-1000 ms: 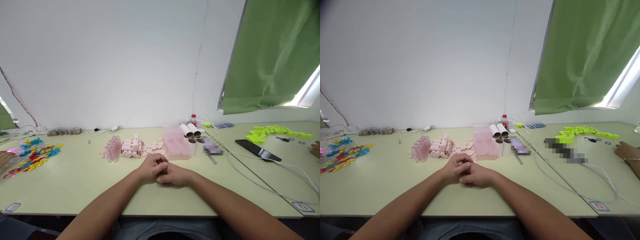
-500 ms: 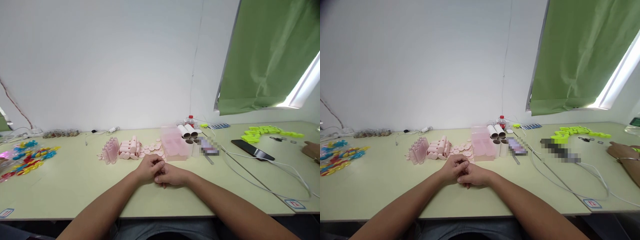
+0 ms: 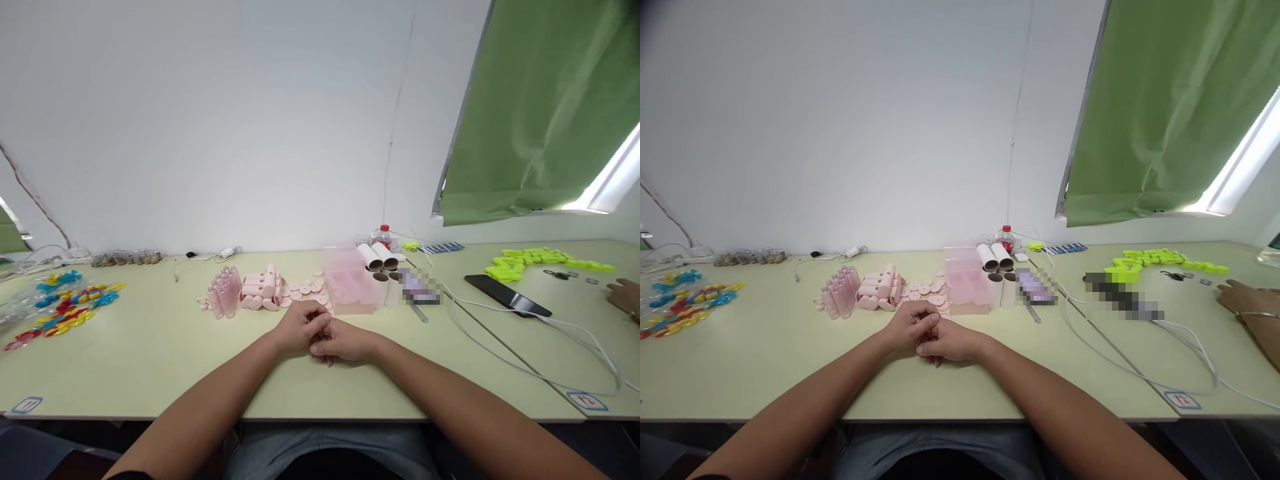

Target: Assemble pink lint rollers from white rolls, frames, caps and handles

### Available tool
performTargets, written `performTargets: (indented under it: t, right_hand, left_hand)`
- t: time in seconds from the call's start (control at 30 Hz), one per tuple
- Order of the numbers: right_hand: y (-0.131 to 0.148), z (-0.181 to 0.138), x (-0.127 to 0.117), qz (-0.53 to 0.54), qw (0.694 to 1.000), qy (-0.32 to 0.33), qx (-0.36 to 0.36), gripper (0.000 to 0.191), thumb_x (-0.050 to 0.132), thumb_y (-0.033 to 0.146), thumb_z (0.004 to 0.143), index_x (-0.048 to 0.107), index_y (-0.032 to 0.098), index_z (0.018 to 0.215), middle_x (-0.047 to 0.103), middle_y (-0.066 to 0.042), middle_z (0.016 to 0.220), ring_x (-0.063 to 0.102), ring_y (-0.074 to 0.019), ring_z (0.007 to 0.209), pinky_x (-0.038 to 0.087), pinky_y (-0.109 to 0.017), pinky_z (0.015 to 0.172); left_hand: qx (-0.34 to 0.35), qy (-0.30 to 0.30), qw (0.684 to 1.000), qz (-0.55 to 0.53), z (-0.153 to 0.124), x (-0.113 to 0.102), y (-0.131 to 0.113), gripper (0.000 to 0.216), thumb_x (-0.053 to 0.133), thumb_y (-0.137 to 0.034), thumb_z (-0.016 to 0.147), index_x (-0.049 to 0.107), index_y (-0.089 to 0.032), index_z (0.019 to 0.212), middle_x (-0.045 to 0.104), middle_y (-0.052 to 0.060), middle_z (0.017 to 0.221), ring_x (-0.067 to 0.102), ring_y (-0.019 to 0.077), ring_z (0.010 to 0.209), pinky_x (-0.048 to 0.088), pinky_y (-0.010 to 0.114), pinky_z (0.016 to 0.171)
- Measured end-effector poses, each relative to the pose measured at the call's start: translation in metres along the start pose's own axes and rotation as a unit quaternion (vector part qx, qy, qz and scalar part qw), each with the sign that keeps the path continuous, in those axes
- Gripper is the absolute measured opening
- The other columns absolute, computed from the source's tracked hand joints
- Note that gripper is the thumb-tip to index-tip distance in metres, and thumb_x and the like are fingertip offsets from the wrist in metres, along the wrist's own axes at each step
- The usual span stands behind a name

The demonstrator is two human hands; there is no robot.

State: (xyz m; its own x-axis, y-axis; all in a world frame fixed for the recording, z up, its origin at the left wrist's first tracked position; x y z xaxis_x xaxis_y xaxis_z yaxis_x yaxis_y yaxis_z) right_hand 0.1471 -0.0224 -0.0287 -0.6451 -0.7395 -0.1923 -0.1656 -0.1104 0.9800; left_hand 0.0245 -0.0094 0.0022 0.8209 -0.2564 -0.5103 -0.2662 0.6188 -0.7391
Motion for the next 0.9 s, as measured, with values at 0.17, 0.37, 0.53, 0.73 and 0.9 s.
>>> performTargets:
  t: [0.17,0.37,0.53,0.73,0.9]
  right_hand:
    - [-0.001,0.001,0.0,-0.006,1.0,0.004,-0.001,0.017,0.066,0.023,0.076,0.055,0.014,0.084,0.053,0.003,0.067,0.052,-0.009,0.057,0.048,-0.021,0.049]
    - [0.003,-0.001,-0.001,-0.024,1.0,0.006,-0.005,0.01,0.062,0.02,0.078,0.054,0.015,0.082,0.052,0.003,0.065,0.051,-0.0088,0.056,0.047,-0.02,0.048]
    - [0.004,-0.002,-0.001,-0.019,1.0,0.011,-0.006,0.012,0.063,0.02,0.078,0.055,0.015,0.084,0.052,0.003,0.067,0.052,-0.0088,0.058,0.048,-0.021,0.05]
    - [0.003,-0.001,-0.002,-0.039,0.999,0.011,0.004,0.012,0.063,0.022,0.078,0.054,0.015,0.082,0.052,0.003,0.066,0.052,-0.0087,0.056,0.048,-0.021,0.051]
    - [0.01,-0.007,-0.001,-0.066,0.998,0.02,0.01,0.017,0.063,0.028,0.08,0.057,0.014,0.088,0.054,0.003,0.068,0.053,-0.01,0.057,0.048,-0.024,0.055]
  left_hand:
    - [-0.006,0.006,1.0,0.01,0.0,-0.001,0.0,0.019,0.056,-0.028,0.086,0.068,-0.014,0.08,0.066,0.003,0.073,0.06,0.0132,0.068,0.047,0.023,0.063]
    - [-0.005,0.012,1.0,0.023,0.0,0.0,0.002,0.018,0.056,-0.028,0.086,0.068,-0.015,0.081,0.067,0.003,0.076,0.061,0.0136,0.071,0.047,0.024,0.065]
    - [0.007,0.009,0.999,0.038,0.001,-0.002,0.001,0.018,0.056,-0.028,0.086,0.068,-0.016,0.082,0.068,0.002,0.078,0.061,0.0132,0.073,0.047,0.023,0.067]
    - [0.015,0.016,0.999,0.042,0.001,-0.004,0.0,0.019,0.056,-0.029,0.087,0.067,-0.016,0.08,0.067,0.002,0.075,0.06,0.0124,0.07,0.046,0.023,0.064]
    - [0.002,-0.006,0.997,0.082,0.003,-0.002,0.0,0.023,0.053,-0.033,0.088,0.066,-0.017,0.077,0.066,0.001,0.072,0.059,0.0131,0.068,0.045,0.024,0.063]
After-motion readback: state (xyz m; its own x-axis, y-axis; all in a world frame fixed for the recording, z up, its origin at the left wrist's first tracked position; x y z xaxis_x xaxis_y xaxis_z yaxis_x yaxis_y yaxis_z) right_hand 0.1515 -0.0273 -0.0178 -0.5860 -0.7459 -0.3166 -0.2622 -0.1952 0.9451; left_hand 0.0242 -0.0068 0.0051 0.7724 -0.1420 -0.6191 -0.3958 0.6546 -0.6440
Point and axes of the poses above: each hand's wrist, its own z-axis towards the middle knuckle, its own x-axis out of the palm, y = z × x, the point moved 3 cm from there along z, towards the middle knuckle
